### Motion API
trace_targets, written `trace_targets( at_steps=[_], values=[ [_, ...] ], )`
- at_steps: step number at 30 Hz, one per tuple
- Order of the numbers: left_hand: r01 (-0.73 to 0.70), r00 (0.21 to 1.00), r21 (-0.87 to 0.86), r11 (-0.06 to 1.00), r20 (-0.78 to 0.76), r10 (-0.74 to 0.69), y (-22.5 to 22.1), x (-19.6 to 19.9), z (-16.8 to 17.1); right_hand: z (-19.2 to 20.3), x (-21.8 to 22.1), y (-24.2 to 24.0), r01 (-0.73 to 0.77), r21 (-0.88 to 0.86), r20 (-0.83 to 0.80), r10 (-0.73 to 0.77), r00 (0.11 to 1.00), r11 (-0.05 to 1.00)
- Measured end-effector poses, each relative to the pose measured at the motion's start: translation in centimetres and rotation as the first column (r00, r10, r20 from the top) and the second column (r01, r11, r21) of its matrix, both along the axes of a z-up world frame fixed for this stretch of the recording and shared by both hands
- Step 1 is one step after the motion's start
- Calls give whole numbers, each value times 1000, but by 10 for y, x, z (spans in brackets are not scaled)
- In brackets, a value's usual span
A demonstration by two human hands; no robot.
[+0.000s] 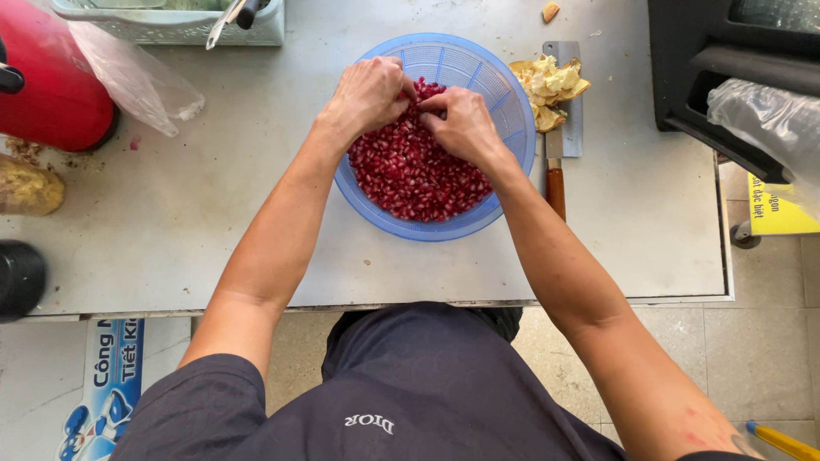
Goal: The person scoops pomegranate seeds from a bowl into plastic cups using a slotted spoon and then gathers apples into a blue basket from a storage crate on the floor.
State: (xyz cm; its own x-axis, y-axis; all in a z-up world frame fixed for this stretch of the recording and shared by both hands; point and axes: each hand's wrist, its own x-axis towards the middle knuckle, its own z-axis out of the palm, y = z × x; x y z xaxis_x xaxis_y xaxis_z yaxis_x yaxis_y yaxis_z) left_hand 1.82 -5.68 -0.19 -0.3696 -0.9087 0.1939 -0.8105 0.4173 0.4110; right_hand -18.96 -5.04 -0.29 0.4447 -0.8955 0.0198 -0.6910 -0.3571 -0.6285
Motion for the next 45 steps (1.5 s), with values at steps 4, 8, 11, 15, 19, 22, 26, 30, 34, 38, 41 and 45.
trace_targets(
  at_steps=[4,8,11,15,19,22,26,30,34,38,41,45],
  values=[
    [-23,1000,-20,1000,3,23,4,0,-1,-1,11,-6,-10,-23,-108,8,994,1000],
    [-45,999,-36,998,-15,45,9,1,-1,1,17,-9,-78,-61,-149,68,986,995],
    [-56,998,-37,998,-31,55,12,2,-2,-2,20,-12,-140,-76,-190,124,974,987],
    [-70,997,-33,997,-31,69,12,-1,-2,-8,26,-21,-123,-92,-345,84,935,988],
    [-83,996,-29,996,-30,82,16,0,0,-8,29,-23,-82,-46,-355,60,933,996],
    [-76,996,-34,997,-47,74,18,1,4,2,20,-19,3,83,-184,12,983,997],
    [-90,989,-6,996,-119,88,22,-1,11,25,-4,-11,48,162,36,-55,998,986],
    [-53,979,20,998,-196,56,26,-7,20,42,-24,-3,44,298,268,-128,955,953],
    [-8,930,167,986,-361,69,25,-13,24,48,-43,-7,77,249,363,-167,917,965],
    [-110,850,137,984,-500,165,23,-20,29,51,-72,-27,305,-83,319,-265,910,949],
    [-186,753,119,975,-620,219,0,-27,32,52,-99,-52,234,-377,36,-238,971,896],
    [-258,656,-14,966,-736,164,-33,-37,37,53,-101,-75,515,-157,-217,-538,815,843]
  ],
)
